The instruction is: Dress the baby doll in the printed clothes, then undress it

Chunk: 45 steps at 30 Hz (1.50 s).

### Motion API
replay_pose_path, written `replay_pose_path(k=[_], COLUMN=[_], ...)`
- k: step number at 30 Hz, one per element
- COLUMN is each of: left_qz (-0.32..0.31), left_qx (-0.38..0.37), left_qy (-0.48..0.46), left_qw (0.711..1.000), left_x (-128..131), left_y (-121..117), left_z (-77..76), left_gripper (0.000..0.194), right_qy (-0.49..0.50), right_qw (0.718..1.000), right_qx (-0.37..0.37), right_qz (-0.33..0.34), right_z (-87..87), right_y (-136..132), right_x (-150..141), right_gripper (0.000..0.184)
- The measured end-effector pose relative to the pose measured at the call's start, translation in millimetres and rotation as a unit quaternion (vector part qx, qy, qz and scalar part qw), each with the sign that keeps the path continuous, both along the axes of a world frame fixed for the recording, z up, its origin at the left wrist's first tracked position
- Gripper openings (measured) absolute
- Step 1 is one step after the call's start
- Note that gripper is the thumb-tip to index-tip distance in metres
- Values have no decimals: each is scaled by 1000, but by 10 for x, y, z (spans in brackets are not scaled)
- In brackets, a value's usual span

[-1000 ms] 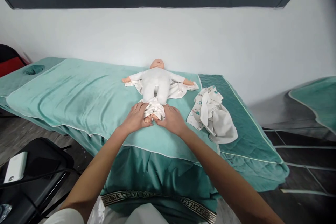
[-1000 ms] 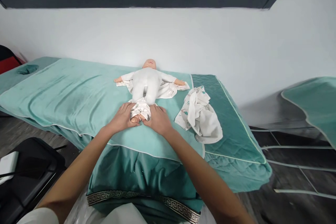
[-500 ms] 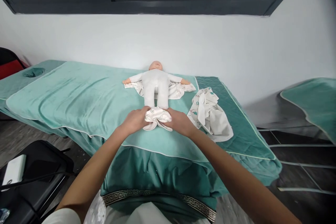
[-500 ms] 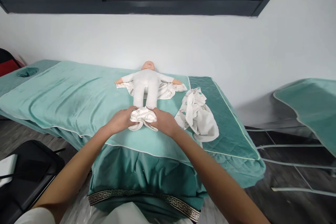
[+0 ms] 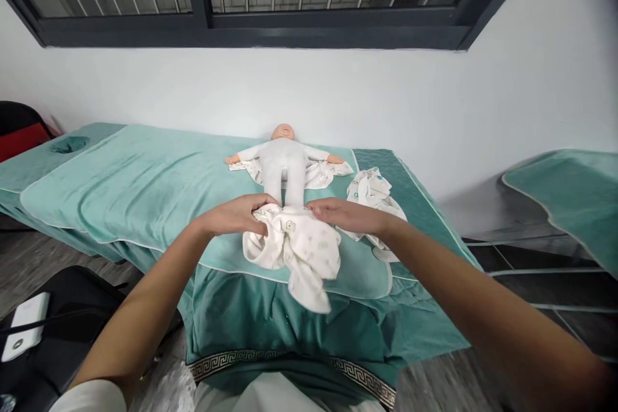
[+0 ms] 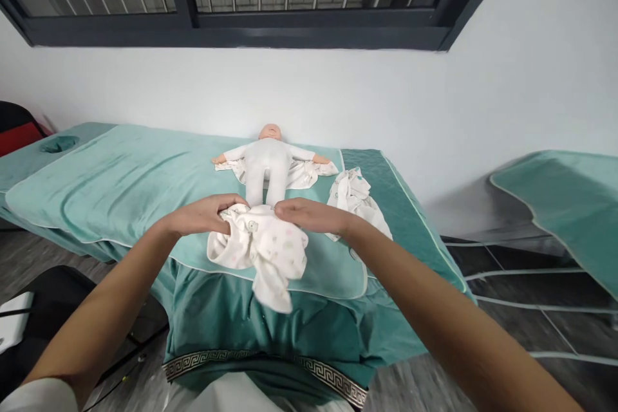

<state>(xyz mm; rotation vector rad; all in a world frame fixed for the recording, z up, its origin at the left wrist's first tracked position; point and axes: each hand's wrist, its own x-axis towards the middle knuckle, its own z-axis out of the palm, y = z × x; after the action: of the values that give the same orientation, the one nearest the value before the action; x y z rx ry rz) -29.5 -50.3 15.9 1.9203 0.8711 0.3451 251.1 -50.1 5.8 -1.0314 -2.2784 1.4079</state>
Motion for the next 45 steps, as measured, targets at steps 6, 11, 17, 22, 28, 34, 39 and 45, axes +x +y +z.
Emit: replay_pose_path(k=[6, 11, 17, 22, 28, 34, 39, 45], left_qz=[-89, -82, -8, -26, -95, 47, 117, 225], left_qx=[103, 186, 228, 211, 119, 239, 348, 307], left_qy=[127, 166, 107, 74, 114, 72, 195, 47], left_qw=[982, 965, 968, 974, 982, 967, 910, 924], left_x=[-38, -31, 79, 123, 103, 25, -52, 174], left_y=[-37, -80, -148, -125, -10, 105, 244, 213], left_z=[755, 1066, 1016, 925, 819, 699, 521, 443], left_gripper=[62, 52, 19, 20, 36, 40, 39, 39], right_qy=[-91, -60, -81, -131, -24, -35, -114, 29], right_qw=[996, 997, 995, 987, 998, 994, 992, 989], right_qx=[16, 42, 42, 34, 65, 83, 48, 80], right_qz=[2, -6, 30, 80, 10, 54, -4, -119], right_z=[821, 1252, 1269, 1116, 1012, 924, 671, 535], right_y=[-32, -152, -205, -118, -21, 70, 211, 156], right_x=[-146, -249, -321, -372, -304, -133, 90, -100], right_gripper=[50, 47, 49, 39, 40, 30, 37, 39])
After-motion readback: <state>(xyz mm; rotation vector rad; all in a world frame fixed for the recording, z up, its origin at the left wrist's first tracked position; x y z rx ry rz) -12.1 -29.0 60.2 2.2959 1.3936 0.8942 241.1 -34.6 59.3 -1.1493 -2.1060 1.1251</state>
